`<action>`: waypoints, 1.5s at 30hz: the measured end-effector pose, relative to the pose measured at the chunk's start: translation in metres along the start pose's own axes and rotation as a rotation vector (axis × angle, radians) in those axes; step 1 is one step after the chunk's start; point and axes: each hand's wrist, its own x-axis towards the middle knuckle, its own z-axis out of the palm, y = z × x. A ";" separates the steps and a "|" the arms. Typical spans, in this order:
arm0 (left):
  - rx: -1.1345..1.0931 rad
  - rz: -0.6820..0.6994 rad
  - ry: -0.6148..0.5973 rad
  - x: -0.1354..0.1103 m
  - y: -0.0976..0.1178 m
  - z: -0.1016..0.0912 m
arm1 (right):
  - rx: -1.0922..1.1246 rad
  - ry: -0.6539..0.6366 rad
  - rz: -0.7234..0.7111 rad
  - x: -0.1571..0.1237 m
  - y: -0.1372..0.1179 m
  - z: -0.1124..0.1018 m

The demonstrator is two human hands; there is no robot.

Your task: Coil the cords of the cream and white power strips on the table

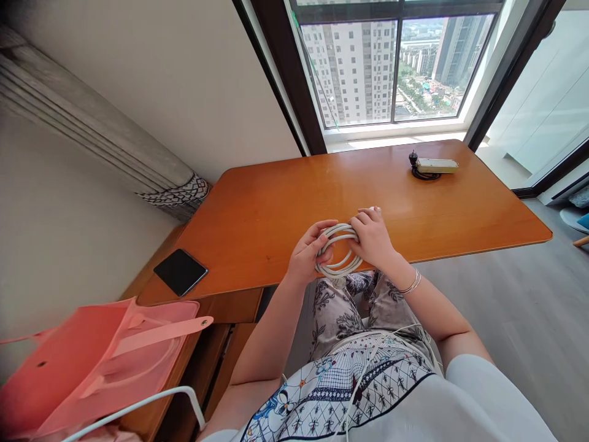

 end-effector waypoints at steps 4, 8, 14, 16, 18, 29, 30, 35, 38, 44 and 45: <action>0.039 0.012 0.036 0.002 -0.001 -0.005 | -0.083 -0.111 -0.040 0.010 -0.005 -0.011; 0.235 0.009 0.054 0.004 -0.006 -0.015 | -0.210 -0.265 -0.048 0.016 -0.010 -0.023; 0.345 0.110 0.158 0.006 -0.010 -0.016 | -0.258 -0.357 -0.060 0.020 -0.010 -0.029; 0.364 0.170 0.209 0.007 -0.008 -0.012 | -0.192 -0.356 -0.077 0.020 -0.007 -0.030; 0.376 0.217 0.263 0.007 -0.005 -0.007 | -0.067 -0.361 -0.076 0.021 -0.001 -0.032; 0.155 0.142 0.289 0.007 0.008 -0.001 | 1.100 -0.586 0.072 0.015 0.035 -0.042; 0.145 0.139 0.297 0.008 0.007 -0.001 | 1.109 -0.568 0.102 0.013 0.036 -0.040; 0.140 0.120 0.329 0.009 0.002 -0.002 | 1.026 -0.437 0.161 0.007 0.034 -0.026; 0.171 0.078 0.301 0.007 0.001 -0.002 | 1.002 -0.359 0.192 0.006 0.029 -0.019; 0.190 0.012 0.273 0.005 0.009 -0.001 | 0.975 -0.271 0.214 0.004 0.022 -0.015; 0.181 -0.003 0.281 0.005 0.010 0.000 | 0.950 -0.265 0.203 0.004 0.022 -0.015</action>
